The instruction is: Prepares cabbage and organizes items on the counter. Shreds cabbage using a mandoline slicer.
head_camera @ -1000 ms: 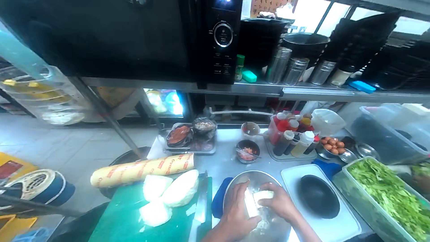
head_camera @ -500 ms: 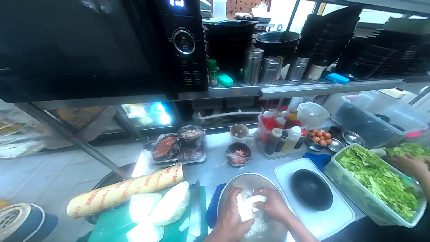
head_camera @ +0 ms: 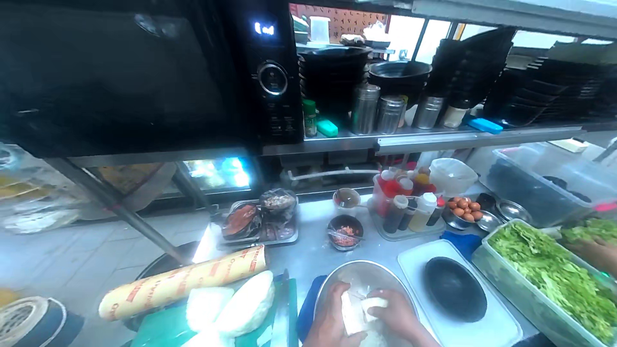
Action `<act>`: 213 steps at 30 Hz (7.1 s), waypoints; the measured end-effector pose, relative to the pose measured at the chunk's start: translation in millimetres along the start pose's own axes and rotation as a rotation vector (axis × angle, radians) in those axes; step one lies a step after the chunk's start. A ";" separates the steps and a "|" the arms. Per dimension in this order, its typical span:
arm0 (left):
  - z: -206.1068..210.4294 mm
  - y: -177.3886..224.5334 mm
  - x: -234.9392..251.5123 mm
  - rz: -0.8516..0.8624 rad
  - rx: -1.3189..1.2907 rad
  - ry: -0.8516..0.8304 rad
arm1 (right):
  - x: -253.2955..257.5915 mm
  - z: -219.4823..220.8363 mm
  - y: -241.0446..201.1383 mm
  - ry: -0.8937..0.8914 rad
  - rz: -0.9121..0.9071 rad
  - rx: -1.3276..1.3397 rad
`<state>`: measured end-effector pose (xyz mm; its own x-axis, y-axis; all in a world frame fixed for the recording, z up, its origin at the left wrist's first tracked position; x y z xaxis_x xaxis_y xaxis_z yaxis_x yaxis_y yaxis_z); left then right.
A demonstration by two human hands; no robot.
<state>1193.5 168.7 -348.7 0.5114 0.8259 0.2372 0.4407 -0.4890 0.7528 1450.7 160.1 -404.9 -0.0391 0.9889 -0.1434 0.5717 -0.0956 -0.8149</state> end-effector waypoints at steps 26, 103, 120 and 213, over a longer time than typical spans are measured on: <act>-5.5 8.0 22.7 -0.018 0.048 -0.130 | -7.5 5.9 -1.7 0.051 0.055 0.077; 3.7 8.0 -3.9 -0.060 0.028 -0.069 | -24.7 1.4 -41.0 -0.082 -0.051 0.160; 3.5 7.8 5.5 -0.021 0.031 -0.061 | -20.5 1.3 -32.2 -0.069 -0.004 0.196; 3.2 1.6 -1.9 -0.025 0.051 -0.065 | -41.8 30.6 21.8 0.086 -0.130 -0.002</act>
<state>1195.5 165.5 -349.9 0.5462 0.8187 0.1773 0.4895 -0.4837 0.7255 1439.7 113.2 -433.8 -0.0429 0.9990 0.0120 0.5681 0.0343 -0.8223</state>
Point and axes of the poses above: each hand's wrist, its own x-axis towards the middle knuckle, its own z-axis out of the palm, y = z × x, the point moved 1 cm from there along x, towards the middle knuckle, and after that the axes turned 5 degrees about x, right-handed, at the moved point
